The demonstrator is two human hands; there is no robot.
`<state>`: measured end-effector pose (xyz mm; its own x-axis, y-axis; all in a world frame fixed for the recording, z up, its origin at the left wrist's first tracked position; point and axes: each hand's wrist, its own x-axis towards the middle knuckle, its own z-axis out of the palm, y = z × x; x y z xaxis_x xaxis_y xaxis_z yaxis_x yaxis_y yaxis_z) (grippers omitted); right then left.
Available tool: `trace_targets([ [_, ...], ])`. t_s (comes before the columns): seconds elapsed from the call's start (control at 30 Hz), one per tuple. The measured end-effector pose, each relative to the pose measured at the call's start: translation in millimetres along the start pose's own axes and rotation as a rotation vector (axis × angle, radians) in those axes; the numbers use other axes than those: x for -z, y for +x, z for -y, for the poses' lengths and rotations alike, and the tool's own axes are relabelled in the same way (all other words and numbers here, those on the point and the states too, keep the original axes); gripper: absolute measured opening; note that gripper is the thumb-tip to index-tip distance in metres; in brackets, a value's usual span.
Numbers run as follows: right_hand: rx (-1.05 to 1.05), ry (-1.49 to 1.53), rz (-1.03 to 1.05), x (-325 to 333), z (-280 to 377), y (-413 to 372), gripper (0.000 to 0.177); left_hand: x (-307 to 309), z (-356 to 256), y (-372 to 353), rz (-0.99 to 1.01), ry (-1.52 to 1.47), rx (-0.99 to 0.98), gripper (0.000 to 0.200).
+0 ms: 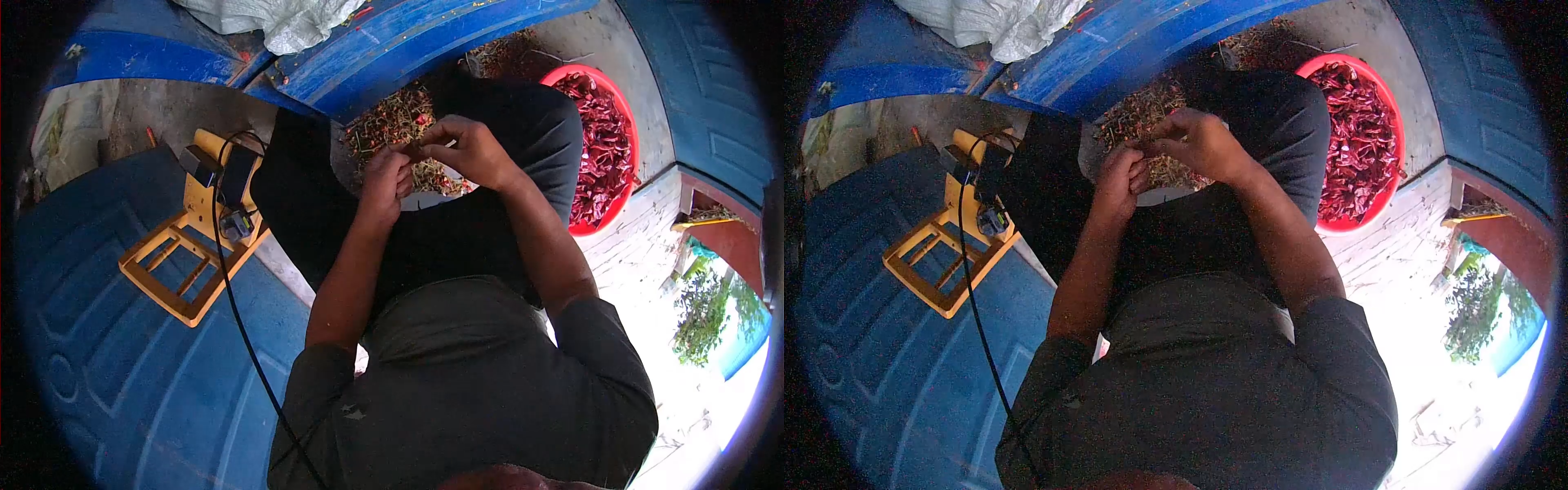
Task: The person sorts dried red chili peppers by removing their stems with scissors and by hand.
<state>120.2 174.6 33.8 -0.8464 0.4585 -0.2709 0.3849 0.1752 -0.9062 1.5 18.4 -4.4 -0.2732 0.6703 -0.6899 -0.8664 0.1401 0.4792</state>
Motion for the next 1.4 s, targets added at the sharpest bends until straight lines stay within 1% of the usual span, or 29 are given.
trace_targets([
  [0.07,0.009,-0.142,0.035,2.9,8.1,1.6,0.016,-1.4,-1.9,-1.8,-0.003,0.008,0.006,0.021],
  [0.17,0.031,-0.185,0.034,2.5,10.8,2.2,0.017,-2.2,-2.9,-4.5,-0.038,0.025,0.018,0.017],
  [0.2,0.029,-0.184,0.033,1.6,10.6,2.0,0.017,-2.0,-2.5,-5.0,-0.054,0.035,0.023,0.020],
  [0.27,0.089,-0.300,0.031,-0.2,9.7,2.4,0.016,-3.8,-3.9,-5.5,-0.071,0.045,0.026,0.022],
  [0.3,0.090,-0.300,0.030,-1.7,7.8,2.5,0.016,-5.3,-4.6,-5.2,-0.074,0.047,0.032,0.018],
  [0.33,0.121,-0.366,0.011,-4.0,4.9,2.1,0.015,-6.3,-5.1,-5.4,-0.076,0.049,0.039,0.014],
  [0.37,0.154,-0.434,-0.008,-5.6,2.3,2.1,0.014,-5.0,-4.4,-4.4,-0.076,0.049,0.038,0.014],
  [0.5,0.164,-0.445,-0.032,-8.8,-1.7,-3.5,0.013,-3.0,-2.1,-3.1,-0.035,0.029,0.020,0.013],
  [0.57,0.153,-0.343,-0.073,-8.3,-0.2,-5.2,0.014,-4.4,-3.0,-2.8,-0.027,0.020,0.012,0.013],
  [0.6,0.152,-0.344,-0.073,-7.5,-1.2,-5.7,0.014,-4.9,-3.6,-2.7,-0.020,0.026,0.017,0.014],
  [0.67,0.109,-0.126,-0.089,-5.6,-5.7,-5.4,0.016,-8.5,-6.7,-3.2,-0.011,0.031,0.021,0.014],
  [0.7,0.108,-0.129,-0.089,-6.0,-9.8,-3.8,0.016,-10.3,-7.7,-4.1,0.015,0.020,0.020,0.015],
  [0.77,-0.015,0.210,-0.063,-7.2,-16.7,0.0,0.017,-10.1,-7.6,-3.3,0.043,0.007,0.018,0.016],
  [0.8,-0.014,0.206,-0.062,-8.3,-19.6,0.3,0.017,-6.9,-6.4,-1.3,0.074,-0.005,0.005,0.016],
  [0.87,-0.119,0.568,-0.161,-10.7,-19.9,3.0,0.016,-6.1,-8.9,-2.0,0.103,-0.021,-0.012,0.017],
  [1.0,-0.159,0.521,-0.216,-9.1,-23.0,3.6,0.015,-3.2,-11.6,-6.9,0.125,-0.008,-0.011,0.024],
  [1.1,-0.187,0.449,-0.272,-8.6,-24.2,-0.2,0.019,-2.6,-10.6,-6.0,0.118,-0.032,-0.012,0.026],
  [1.17,-0.080,0.363,-0.271,-7.0,-22.6,-4.6,0.024,-4.4,-11.8,-5.9,0.118,-0.043,-0.012,0.026],
  [1.2,-0.079,0.363,-0.272,-5.2,-21.7,-7.2,0.024,-5.9,-11.7,-6.2,0.101,-0.041,-0.010,0.026],
  [1.27,-0.212,0.335,-0.210,-1.3,-12.6,-11.4,0.026,-6.2,-12.0,-6.1,0.085,-0.035,-0.007,0.026],
  [1.3,-0.211,0.336,-0.213,-1.5,-11.9,-12.1,0.026,-4.8,-12.1,-5.0,0.103,-0.037,0.002,0.019],
  [1.33,-0.158,0.341,-0.230,-2.4,-10.1,-12.7,0.026,-3.1,-11.8,-4.2,0.122,-0.037,0.012,0.013],
  [1.37,-0.104,0.346,-0.248,-3.7,-7.9,-13.2,0.027,-1.2,-10.8,-4.0,0.126,-0.032,0.014,0.013],
  [1.4,-0.103,0.347,-0.263,-8.2,-5.6,-13.1,0.027,-0.2,-9.1,-4.5,0.110,-0.044,0.001,0.014],
])
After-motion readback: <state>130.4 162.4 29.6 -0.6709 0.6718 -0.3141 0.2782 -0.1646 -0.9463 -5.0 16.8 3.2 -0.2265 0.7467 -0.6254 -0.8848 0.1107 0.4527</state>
